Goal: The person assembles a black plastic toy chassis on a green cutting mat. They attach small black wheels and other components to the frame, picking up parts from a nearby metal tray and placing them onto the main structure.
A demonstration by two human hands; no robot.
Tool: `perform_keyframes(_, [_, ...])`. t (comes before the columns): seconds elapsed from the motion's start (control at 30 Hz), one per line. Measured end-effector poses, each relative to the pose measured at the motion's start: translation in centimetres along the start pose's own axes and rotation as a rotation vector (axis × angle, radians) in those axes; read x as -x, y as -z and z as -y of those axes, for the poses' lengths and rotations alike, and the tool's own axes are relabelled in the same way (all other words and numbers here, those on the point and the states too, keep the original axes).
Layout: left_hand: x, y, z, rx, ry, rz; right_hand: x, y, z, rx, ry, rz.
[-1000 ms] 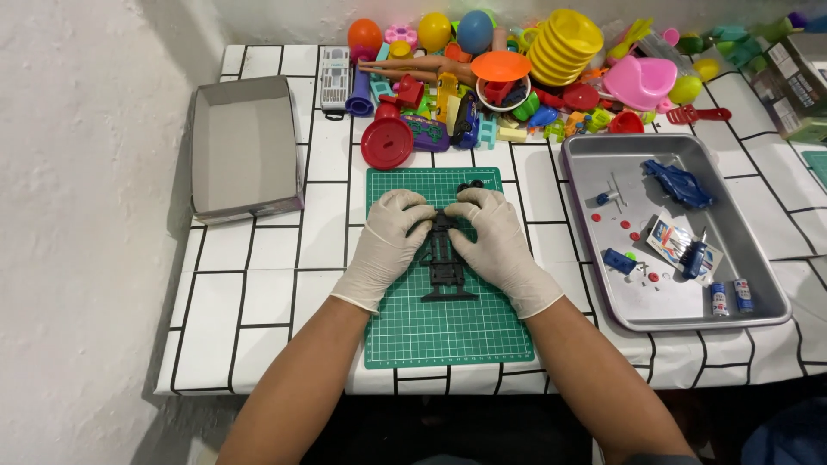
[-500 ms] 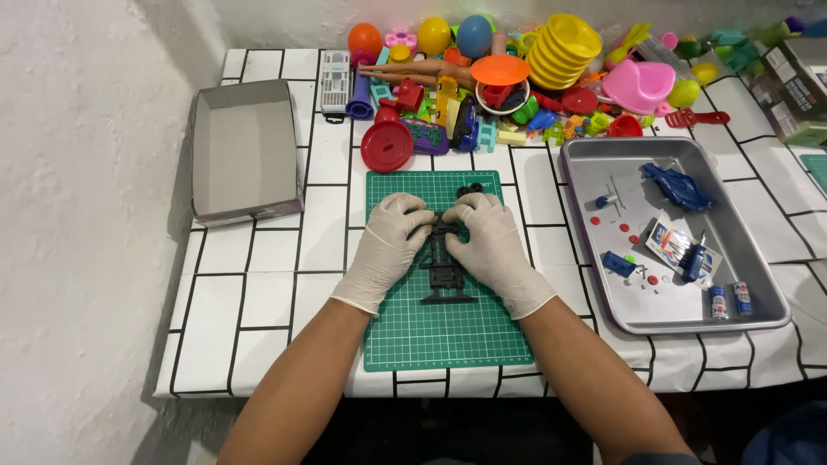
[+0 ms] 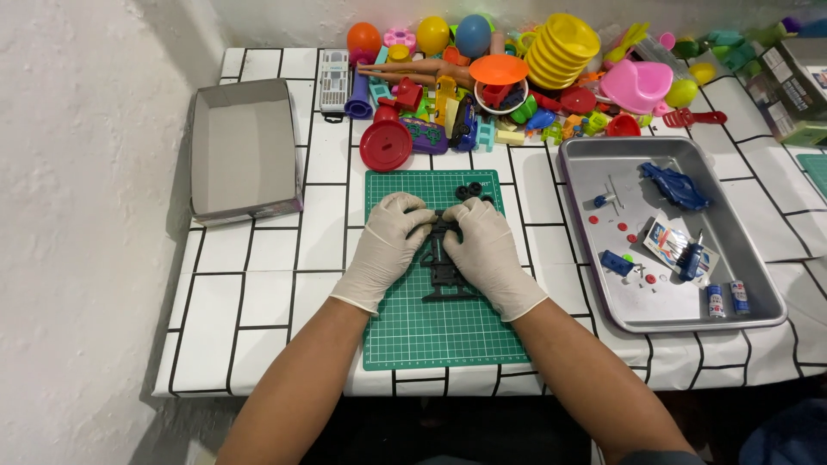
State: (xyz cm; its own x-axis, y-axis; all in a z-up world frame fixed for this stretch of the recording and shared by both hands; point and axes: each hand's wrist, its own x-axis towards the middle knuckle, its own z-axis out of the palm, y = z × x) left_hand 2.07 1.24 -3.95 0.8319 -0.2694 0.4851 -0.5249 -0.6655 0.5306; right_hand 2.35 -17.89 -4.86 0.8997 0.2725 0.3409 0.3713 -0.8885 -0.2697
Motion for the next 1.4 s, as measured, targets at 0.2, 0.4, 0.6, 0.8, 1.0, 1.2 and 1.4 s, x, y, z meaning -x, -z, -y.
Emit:
perform_keyframes(0.2, [0.0, -0.3, 0.4, 0.012, -0.003, -0.005, 0.2, 0.5, 0.2, -0.064, 0.004, -0.017])
perform_keyframes(0.4, [0.1, -0.3, 0.4, -0.006, -0.015, -0.014, 0.2, 1.0, 0.4, -0.117, -0.003, -0.013])
perform_keyframes(0.6, [0.0, 0.6, -0.7, 0.155, 0.039, -0.067, 0.3, 2.4, 0.1, -0.213, 0.023, -0.240])
perform_keyframes(0.8, [-0.2, 2.8, -3.0, 0.222, 0.007, -0.371, 0.1, 3.6, -0.8, -0.452, -0.101, -0.493])
perform_keyframes(1.0, [-0.3, 2.9, -2.3, 0.093, -0.095, -0.500, 0.4, 3.2, -2.2, -0.520, -0.266, -0.415])
perform_keyframes(1.2, [0.0, 2.4, -1.1, 0.097, 0.041, -0.540, -0.5, -0.1, -4.7, -0.552, -0.385, -0.386])
perform_keyframes(1.4, [0.5, 0.3, 0.5, 0.149, 0.084, -0.601, -0.8, -0.8, -5.3, -0.568, -0.338, -0.462])
